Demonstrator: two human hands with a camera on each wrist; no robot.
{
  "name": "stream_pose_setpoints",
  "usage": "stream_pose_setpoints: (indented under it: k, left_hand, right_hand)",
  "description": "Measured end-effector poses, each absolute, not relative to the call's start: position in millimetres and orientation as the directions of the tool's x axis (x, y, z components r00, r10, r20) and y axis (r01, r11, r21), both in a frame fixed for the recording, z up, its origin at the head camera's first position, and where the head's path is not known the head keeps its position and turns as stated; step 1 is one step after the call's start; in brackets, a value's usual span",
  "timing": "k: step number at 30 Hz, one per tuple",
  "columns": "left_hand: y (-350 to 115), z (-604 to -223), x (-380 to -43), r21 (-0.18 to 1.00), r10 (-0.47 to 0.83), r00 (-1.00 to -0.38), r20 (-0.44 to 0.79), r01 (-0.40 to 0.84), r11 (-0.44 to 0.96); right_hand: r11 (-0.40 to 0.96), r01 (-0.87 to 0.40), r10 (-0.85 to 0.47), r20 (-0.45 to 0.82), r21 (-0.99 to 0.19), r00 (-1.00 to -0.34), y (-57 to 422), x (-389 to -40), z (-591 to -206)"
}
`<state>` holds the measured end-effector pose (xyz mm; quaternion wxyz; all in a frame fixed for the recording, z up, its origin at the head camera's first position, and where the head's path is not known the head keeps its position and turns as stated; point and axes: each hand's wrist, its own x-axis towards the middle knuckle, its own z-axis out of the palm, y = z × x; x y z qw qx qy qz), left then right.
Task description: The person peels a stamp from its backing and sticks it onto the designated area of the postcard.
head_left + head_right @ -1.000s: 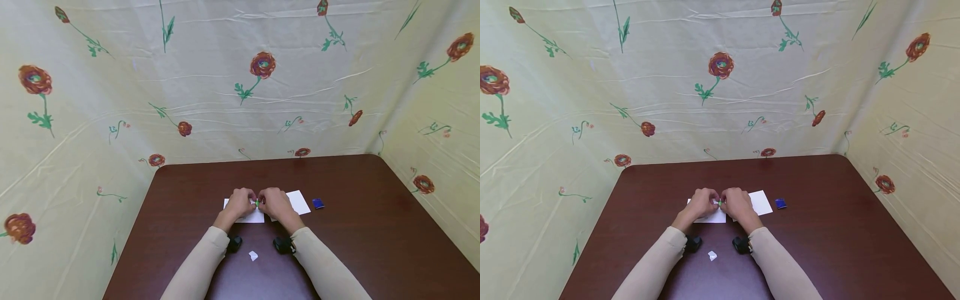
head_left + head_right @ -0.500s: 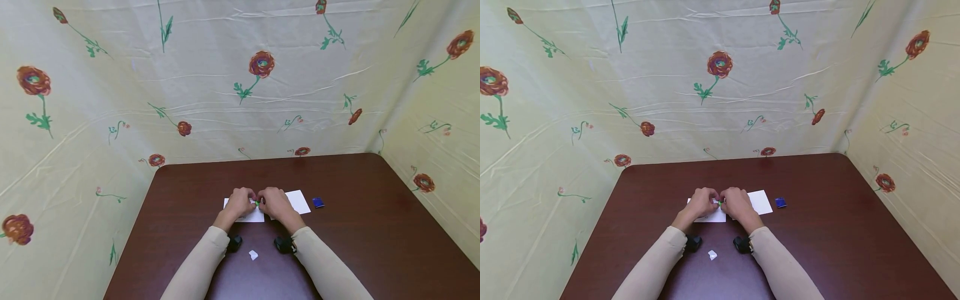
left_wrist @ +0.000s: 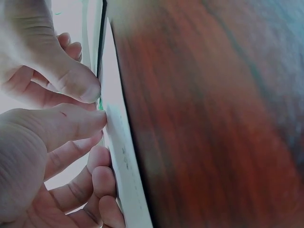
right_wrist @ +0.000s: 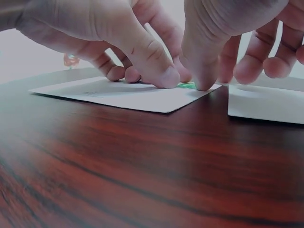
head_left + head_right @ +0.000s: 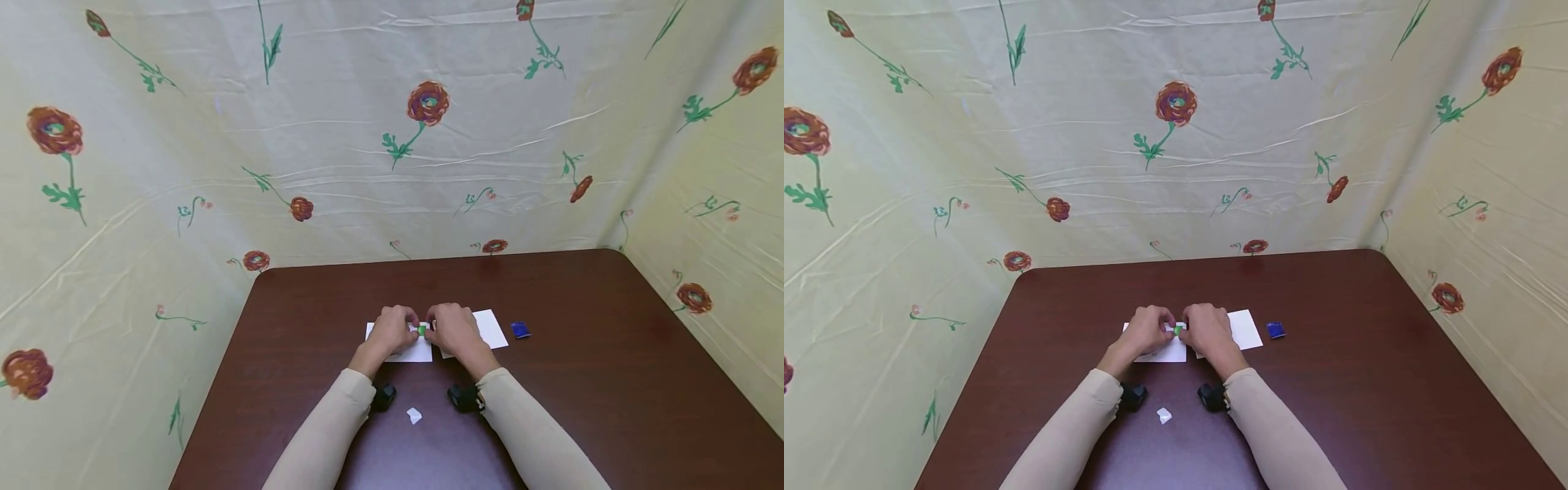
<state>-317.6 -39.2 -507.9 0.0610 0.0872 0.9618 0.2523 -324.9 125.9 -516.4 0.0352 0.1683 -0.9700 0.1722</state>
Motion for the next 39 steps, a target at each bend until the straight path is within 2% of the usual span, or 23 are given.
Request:
stream_pose_setpoints:
  k: [8, 20, 39]
  left_hand:
    - [-39.6, -508.0, -317.1, 0.498, 0.190, -0.978, -0.083, 0.125, 0.858]
    - [-39.6, -506.8, -319.0, 0.486, 0.198, -0.978, -0.068, 0.141, 0.862]
    - [-39.4, -506.6, -317.3, 0.496, 0.193, -0.978, -0.080, 0.129, 0.859]
  right_hand:
    - [0.846, -0.407, -0.384, 0.135, -0.345, -0.913, 124.7, -326.0, -519.9]
    - [0.876, -0.340, -0.316, 0.128, -0.341, -0.940, 121.9, -324.7, -516.4]
    - [0.890, -0.308, -0.292, 0.100, -0.336, -0.951, 121.8, -321.6, -514.2]
